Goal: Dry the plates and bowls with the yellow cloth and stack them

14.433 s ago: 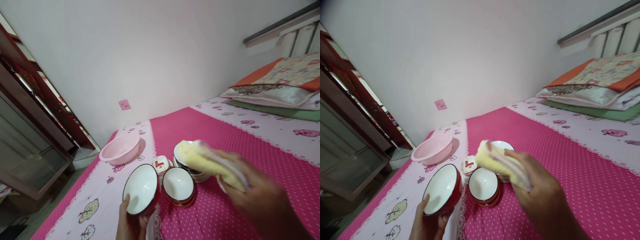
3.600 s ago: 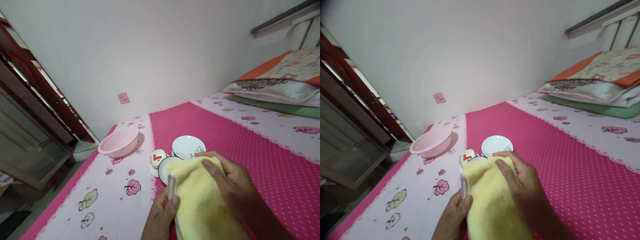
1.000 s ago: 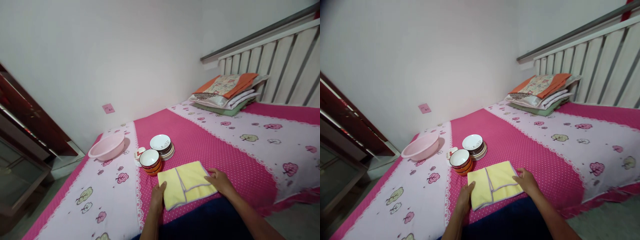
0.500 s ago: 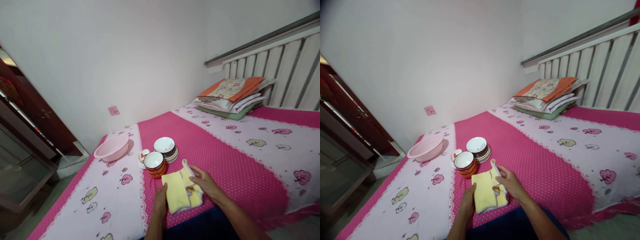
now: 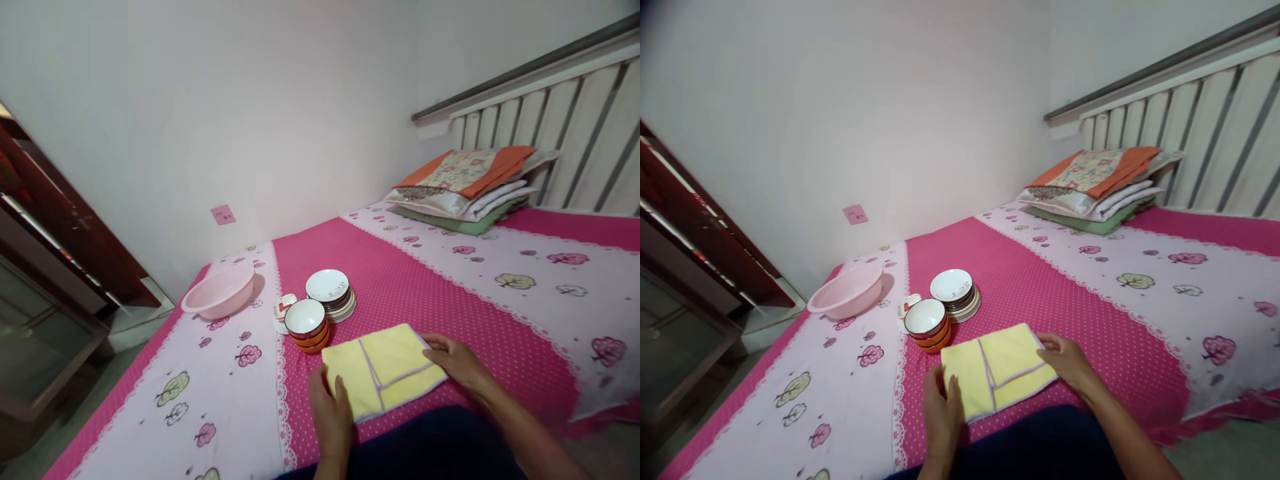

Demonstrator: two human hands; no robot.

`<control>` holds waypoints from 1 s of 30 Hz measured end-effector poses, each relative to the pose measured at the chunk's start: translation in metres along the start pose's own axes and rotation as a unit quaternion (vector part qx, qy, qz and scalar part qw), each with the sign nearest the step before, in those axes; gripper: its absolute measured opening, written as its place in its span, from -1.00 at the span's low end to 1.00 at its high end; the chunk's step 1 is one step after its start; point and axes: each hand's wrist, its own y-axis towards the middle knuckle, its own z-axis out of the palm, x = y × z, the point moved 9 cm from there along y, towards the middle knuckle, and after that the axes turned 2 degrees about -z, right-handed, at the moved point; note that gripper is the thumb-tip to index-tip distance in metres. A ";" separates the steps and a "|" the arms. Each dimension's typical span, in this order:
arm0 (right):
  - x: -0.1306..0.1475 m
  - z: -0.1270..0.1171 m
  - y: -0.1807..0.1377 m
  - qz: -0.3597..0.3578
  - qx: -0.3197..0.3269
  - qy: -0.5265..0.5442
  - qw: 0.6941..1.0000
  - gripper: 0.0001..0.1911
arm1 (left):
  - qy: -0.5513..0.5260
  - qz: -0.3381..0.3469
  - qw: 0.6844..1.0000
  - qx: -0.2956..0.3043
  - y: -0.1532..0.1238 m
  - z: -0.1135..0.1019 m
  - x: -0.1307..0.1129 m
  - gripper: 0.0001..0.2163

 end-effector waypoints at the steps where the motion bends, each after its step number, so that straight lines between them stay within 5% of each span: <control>1: -0.011 -0.006 -0.002 0.004 -0.007 -0.008 1.000 -0.52 | 0.027 0.042 0.999 0.013 -0.008 0.007 -0.011 -0.62; 3: -0.029 -0.010 -0.005 0.006 -0.021 -0.022 1.000 -0.54 | 0.152 0.178 0.967 0.097 -0.028 0.039 -0.041 -0.67; 5: -0.042 -0.008 -0.006 0.000 -0.036 -0.033 0.999 -0.54 | 0.313 0.288 0.883 0.196 -0.048 0.079 -0.054 -0.57; 8: -0.052 -0.004 -0.004 -0.012 -0.052 -0.049 0.997 -0.57 | 0.441 0.324 0.797 0.255 -0.052 0.109 -0.049 -0.62; 18: -0.064 -0.007 -0.003 -0.017 -0.082 -0.067 0.994 -0.79 | 0.492 0.334 0.765 0.246 -0.040 0.118 -0.048 -0.79; 23: -0.058 -0.003 -0.002 -0.014 -0.073 0.004 0.997 -0.65 | 0.480 0.338 0.777 0.228 -0.039 0.103 -0.057 -0.73; 30: -0.046 0.006 -0.007 -0.017 -0.083 0.066 0.994 -0.49 | 0.512 0.290 0.798 0.134 0.024 0.085 -0.044 -0.53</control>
